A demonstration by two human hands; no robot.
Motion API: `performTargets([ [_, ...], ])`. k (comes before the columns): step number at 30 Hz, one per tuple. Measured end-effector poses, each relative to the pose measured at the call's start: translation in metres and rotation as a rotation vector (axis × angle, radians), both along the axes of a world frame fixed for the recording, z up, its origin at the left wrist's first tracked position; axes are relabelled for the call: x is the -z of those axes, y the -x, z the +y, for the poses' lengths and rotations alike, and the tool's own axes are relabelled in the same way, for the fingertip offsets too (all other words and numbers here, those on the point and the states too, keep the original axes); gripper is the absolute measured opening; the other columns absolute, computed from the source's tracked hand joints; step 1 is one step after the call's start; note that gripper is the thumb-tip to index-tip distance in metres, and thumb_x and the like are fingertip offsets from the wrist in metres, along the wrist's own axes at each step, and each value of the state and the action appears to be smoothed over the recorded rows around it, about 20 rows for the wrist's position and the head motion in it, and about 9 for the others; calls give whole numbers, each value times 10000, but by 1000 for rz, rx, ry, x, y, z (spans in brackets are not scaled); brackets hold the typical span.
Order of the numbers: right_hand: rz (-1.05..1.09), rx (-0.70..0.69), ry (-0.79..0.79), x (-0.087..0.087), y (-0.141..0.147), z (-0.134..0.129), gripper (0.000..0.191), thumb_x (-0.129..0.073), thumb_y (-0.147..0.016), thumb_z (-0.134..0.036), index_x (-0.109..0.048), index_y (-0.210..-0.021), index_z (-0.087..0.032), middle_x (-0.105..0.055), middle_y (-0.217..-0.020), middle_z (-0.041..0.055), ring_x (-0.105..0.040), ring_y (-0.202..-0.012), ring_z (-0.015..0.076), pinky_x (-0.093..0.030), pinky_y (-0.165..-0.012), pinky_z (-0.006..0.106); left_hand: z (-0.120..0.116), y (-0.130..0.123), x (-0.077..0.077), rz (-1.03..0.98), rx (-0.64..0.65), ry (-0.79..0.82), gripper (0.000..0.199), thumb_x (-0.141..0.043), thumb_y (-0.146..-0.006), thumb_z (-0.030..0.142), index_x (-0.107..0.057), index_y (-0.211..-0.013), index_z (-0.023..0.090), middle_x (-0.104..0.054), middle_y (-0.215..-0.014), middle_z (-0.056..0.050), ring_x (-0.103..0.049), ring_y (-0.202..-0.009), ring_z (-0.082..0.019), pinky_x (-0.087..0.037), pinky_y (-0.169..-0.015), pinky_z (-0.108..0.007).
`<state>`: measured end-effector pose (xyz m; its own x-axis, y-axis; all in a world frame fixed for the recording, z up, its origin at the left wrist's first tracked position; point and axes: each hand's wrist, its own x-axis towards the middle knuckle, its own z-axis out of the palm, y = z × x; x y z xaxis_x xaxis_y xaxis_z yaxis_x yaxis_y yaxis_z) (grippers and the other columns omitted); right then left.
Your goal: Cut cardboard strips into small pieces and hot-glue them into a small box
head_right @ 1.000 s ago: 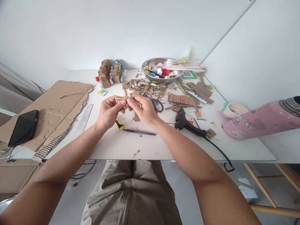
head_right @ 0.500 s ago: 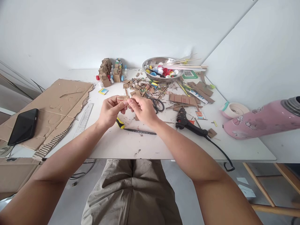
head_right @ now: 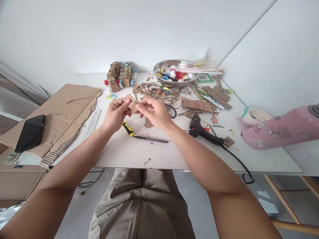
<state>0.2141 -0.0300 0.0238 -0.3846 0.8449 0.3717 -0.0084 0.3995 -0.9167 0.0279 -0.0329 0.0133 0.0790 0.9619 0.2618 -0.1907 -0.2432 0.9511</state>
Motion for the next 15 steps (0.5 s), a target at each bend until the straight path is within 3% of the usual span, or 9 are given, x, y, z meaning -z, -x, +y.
performTargets([
  [5,17,-91,105,-1,1,-1,815,-589,-814,-1046,-633,-731,-237,-739,-775,50,-677,-644,171,-512,-551,303,-1,-1,0,85,16,-76,565,-942,-807,670,-632,-655,223,-626,-613,20,-601,-570,-120,-520,-519,-254],
  [10,-4,2,64,3,2,-1,568,-858,-817,-755,-630,-766,-237,-679,-727,-11,-665,-627,147,-530,-599,292,-3,-4,2,70,25,-61,499,-965,-799,623,-678,-784,215,-691,-684,21,-692,-630,-135,-557,-549,-247],
  [15,18,82,56,5,2,-1,427,-854,-846,-588,-613,-763,-245,-653,-696,-35,-653,-594,145,-559,-623,307,-6,-4,0,29,22,10,398,-1018,-760,431,-700,-837,206,-770,-807,-7,-765,-736,-156,-594,-611,-248],
])
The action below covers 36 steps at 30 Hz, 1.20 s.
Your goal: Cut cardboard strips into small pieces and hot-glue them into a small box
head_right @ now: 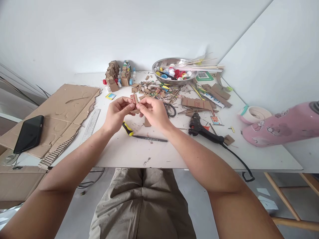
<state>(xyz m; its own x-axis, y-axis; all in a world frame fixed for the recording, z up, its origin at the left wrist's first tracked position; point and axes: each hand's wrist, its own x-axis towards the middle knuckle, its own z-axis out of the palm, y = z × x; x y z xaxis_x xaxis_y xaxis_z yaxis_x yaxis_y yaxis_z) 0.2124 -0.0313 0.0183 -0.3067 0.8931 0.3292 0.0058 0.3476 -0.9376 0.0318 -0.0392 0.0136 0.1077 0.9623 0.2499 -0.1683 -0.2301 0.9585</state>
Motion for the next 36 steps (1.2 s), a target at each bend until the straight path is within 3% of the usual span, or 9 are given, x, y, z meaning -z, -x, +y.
performTargets([
  [8,46,-4,21,-1,0,-1,292,-843,-821,-458,-641,-840,-248,-714,-801,-3,-682,-747,168,-590,-676,321,-3,-2,1,-12,-4,17,343,-1000,-765,378,-706,-817,211,-759,-760,-4,-802,-748,-189,-598,-618,-266],
  [14,78,23,46,0,1,-1,241,-817,-817,-411,-653,-841,-235,-686,-784,-7,-636,-703,145,-541,-633,305,-3,-2,1,-20,9,19,329,-995,-748,366,-722,-836,206,-775,-781,-9,-800,-767,-186,-610,-653,-272],
  [21,89,0,78,2,3,-2,168,-803,-799,-309,-652,-810,-237,-706,-784,-3,-638,-702,148,-544,-628,300,-2,-3,2,-27,-18,36,297,-986,-727,299,-712,-786,202,-759,-748,0,-776,-698,-172,-599,-626,-273],
  [29,83,-4,52,5,3,-2,201,-802,-826,-307,-610,-826,-250,-664,-784,-26,-629,-707,142,-553,-642,299,-2,-4,4,-13,-17,18,258,-950,-747,272,-703,-777,203,-771,-761,-5,-780,-715,-178,-587,-618,-269],
  [36,120,30,62,3,4,-2,150,-765,-799,-217,-618,-792,-247,-652,-758,-32,-616,-703,139,-553,-652,294,-3,-6,4,-80,-27,63,317,-982,-727,262,-674,-771,204,-747,-729,15,-743,-673,-145,-587,-623,-260],
])
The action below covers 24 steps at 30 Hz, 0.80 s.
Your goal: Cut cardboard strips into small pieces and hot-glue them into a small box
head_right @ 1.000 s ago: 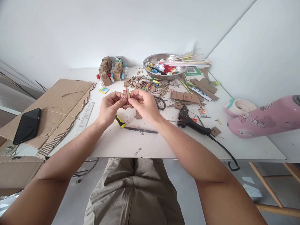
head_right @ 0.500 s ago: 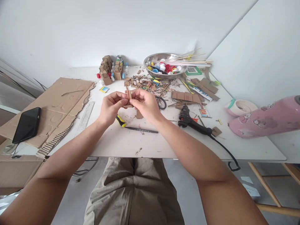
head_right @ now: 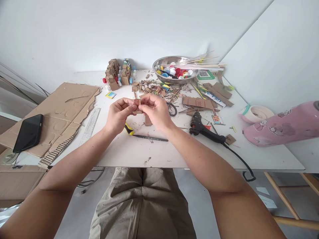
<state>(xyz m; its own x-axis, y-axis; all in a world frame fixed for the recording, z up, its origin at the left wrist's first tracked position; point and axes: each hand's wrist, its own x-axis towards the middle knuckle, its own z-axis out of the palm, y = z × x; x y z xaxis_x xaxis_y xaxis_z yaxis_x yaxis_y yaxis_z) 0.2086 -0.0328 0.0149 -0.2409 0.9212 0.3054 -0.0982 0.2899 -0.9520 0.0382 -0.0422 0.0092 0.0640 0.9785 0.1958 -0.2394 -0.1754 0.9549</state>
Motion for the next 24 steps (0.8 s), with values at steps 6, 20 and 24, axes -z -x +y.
performTargets([
  [6,56,-36,-9,3,0,1,153,-790,-799,-215,-649,-842,-254,-667,-793,-30,-645,-737,147,-570,-651,291,1,1,-1,-19,33,41,331,-985,-700,271,-666,-758,208,-773,-761,4,-744,-691,-144,-592,-634,-259],
  [20,-52,113,-177,1,-4,3,131,-824,-821,-273,-710,-762,-246,-738,-800,-2,-714,-765,175,-632,-746,338,-4,1,-9,-29,179,252,435,-983,-815,502,-702,-901,181,-798,-839,-17,-823,-776,-177,-665,-819,-302],
  [24,-109,98,-193,-1,-7,3,101,-785,-855,-298,-739,-782,-244,-760,-831,19,-732,-798,193,-638,-784,361,-3,2,-8,-28,165,225,473,-1046,-720,478,-703,-855,180,-783,-812,2,-807,-743,-158,-655,-794,-283],
])
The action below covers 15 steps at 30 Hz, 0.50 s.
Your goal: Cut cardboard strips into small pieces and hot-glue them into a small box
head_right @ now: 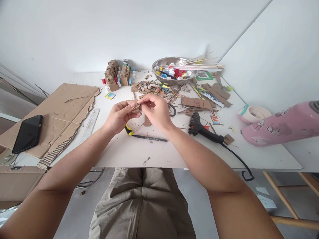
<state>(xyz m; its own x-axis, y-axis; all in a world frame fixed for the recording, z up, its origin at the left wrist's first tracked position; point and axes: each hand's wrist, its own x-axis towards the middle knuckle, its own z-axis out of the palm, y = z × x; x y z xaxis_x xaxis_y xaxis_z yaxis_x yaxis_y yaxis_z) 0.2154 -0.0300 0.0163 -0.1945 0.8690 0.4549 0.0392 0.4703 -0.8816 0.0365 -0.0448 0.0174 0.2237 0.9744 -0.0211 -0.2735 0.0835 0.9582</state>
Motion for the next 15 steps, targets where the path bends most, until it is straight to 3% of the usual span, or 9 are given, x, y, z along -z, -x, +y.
performTargets([
  [4,-51,-30,54,-3,-4,1,157,-772,-901,-384,-798,-914,-229,-747,-819,16,-702,-737,180,-604,-693,333,1,1,2,9,-37,-74,515,-1070,-663,497,-709,-852,183,-790,-820,5,-783,-723,-144,-641,-763,-278],
  [7,-29,-76,92,-3,-4,2,272,-825,-884,-476,-799,-971,-220,-770,-878,31,-718,-783,190,-620,-710,340,2,2,4,31,-87,-122,524,-1073,-656,503,-708,-863,190,-792,-814,0,-789,-775,-160,-623,-735,-269],
  [11,18,-118,167,-2,-2,4,406,-929,-790,-577,-770,-890,-217,-774,-879,39,-713,-811,198,-635,-746,361,3,2,6,34,-125,-132,532,-1080,-664,472,-675,-875,200,-793,-821,9,-794,-779,-162,-609,-695,-250],
  [15,83,-150,285,-2,-1,6,440,-977,-745,-571,-736,-828,-212,-706,-804,13,-634,-731,158,-587,-698,334,1,1,6,23,-31,-68,485,-1006,-792,516,-661,-920,201,-801,-823,1,-834,-833,-186,-644,-753,-271],
])
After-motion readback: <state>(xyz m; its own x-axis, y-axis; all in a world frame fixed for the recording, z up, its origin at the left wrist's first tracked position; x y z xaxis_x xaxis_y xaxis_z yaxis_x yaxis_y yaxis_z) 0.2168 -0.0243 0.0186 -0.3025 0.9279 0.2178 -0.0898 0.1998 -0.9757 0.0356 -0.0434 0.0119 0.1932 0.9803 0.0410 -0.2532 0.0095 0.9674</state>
